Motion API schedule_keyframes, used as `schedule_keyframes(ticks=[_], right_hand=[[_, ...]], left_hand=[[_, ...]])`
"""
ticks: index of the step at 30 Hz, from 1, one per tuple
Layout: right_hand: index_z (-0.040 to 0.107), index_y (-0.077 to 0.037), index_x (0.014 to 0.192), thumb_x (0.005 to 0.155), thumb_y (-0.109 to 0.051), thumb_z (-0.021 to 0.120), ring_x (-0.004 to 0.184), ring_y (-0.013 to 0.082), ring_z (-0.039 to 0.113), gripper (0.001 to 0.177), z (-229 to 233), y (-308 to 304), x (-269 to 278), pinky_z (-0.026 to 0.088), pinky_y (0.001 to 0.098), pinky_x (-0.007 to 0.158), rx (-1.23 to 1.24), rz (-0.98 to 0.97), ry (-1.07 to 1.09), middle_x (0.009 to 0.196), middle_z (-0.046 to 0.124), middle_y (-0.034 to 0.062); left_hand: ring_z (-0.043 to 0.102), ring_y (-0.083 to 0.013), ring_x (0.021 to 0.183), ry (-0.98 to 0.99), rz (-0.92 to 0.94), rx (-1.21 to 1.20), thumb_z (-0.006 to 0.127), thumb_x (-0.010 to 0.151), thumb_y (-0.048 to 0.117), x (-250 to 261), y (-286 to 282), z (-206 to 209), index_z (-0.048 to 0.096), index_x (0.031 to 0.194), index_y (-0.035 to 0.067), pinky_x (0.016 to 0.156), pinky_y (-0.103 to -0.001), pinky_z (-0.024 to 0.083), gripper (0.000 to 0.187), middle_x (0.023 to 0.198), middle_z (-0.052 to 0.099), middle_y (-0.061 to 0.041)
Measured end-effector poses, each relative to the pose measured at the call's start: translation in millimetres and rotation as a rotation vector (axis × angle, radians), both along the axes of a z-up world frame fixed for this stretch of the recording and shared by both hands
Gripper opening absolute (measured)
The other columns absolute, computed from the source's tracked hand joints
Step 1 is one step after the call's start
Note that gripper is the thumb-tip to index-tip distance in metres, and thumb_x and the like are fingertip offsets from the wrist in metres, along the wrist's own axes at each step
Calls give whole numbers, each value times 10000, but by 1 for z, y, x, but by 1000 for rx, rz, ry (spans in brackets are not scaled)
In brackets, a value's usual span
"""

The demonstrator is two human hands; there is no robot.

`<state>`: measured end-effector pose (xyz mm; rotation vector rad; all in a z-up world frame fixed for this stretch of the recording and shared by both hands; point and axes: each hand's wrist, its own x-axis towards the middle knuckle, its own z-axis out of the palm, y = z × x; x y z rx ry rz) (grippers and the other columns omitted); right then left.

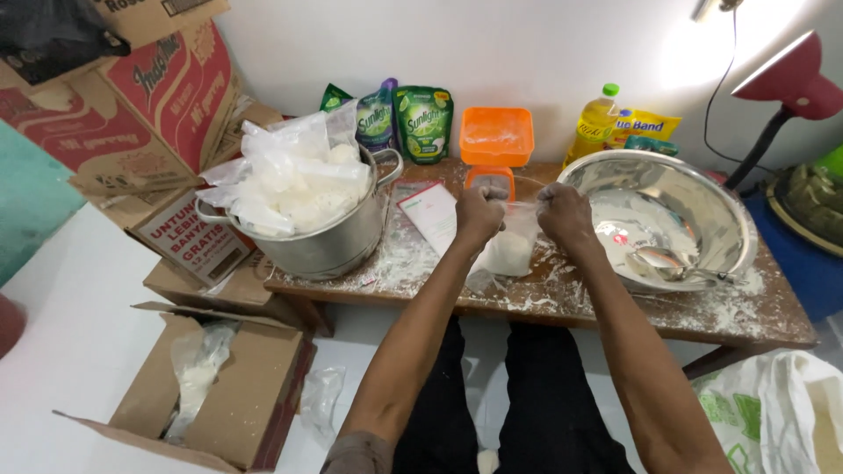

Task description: Scooping flour from a large metal bowl into small plastic bags using a spoon and hands for manual packaging.

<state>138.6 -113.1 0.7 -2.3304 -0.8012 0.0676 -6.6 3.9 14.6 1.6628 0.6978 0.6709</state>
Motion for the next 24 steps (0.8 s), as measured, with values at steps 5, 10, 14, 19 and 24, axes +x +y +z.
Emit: schedule_keyframes(ticks=[5,10,14,19,24], right_hand=[[794,-197,1137,915,-145,636,1035,424,705,277,8,-4,-7,563,535,900,64,8,39,1090,755,177],[671,43,1254,788,-16,710,662,234,659,471,16,-33,-32,543,400,551,460,43,338,979,659,197],[676,95,1211,1025,-253,662,695,237,694,395,0,-43,-17,570,340,527,587,-16,295,828,670,240],[739,34,1026,894,-289,718,635,227,627,349,12,-48,-34,498,389,528,453,134,354,708,624,174],[801,-62,1098,871,-272,757,966,418,717,312,16,-28,-26,543,542,834,49,120,139,934,755,222]], left_hand=[[661,-193,451,-7,-2,-28,569,776,-49,-10,1,6,749,1066,-18,459,-303,540,343,511,637,-134],[623,-197,416,-46,0,-103,548,804,-37,-11,3,-5,741,1055,-34,424,-292,510,316,491,609,-149],[560,-169,350,-73,7,-151,584,831,-2,-7,-2,5,736,1046,-33,371,-262,449,265,460,576,-155],[603,-169,386,-40,-23,-52,598,849,20,9,3,-8,755,1032,-10,392,-275,473,242,453,591,-132],[552,-160,330,-61,-28,-18,578,848,9,7,1,-6,754,1018,-7,347,-267,447,245,459,601,-156]])
